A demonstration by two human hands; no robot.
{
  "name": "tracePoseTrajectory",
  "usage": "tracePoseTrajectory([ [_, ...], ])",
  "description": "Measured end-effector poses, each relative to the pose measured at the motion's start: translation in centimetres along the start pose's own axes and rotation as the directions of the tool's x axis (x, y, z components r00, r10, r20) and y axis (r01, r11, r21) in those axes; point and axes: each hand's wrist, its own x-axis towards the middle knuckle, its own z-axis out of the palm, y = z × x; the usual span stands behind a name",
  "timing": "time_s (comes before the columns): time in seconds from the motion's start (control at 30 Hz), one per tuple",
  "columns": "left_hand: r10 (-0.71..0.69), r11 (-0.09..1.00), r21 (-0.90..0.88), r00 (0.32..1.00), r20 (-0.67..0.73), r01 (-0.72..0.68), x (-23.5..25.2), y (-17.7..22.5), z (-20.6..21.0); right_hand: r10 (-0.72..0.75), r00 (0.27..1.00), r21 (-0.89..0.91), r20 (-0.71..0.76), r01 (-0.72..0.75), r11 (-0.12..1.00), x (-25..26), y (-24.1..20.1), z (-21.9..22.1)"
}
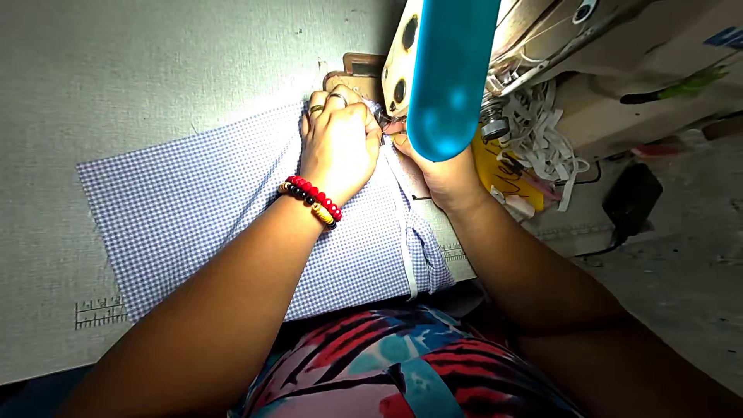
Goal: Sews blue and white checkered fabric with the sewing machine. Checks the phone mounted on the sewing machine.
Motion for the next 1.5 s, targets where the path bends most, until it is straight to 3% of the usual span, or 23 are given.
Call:
tracePoseTrajectory([
  [1.5,-0.011,1.000,-0.001,0.999,0.031,0.011,0.06,0.24,-0.25,-0.013,1.000,-0.035,0.007,0.013,0.999,0.15,0.14,-0.09],
])
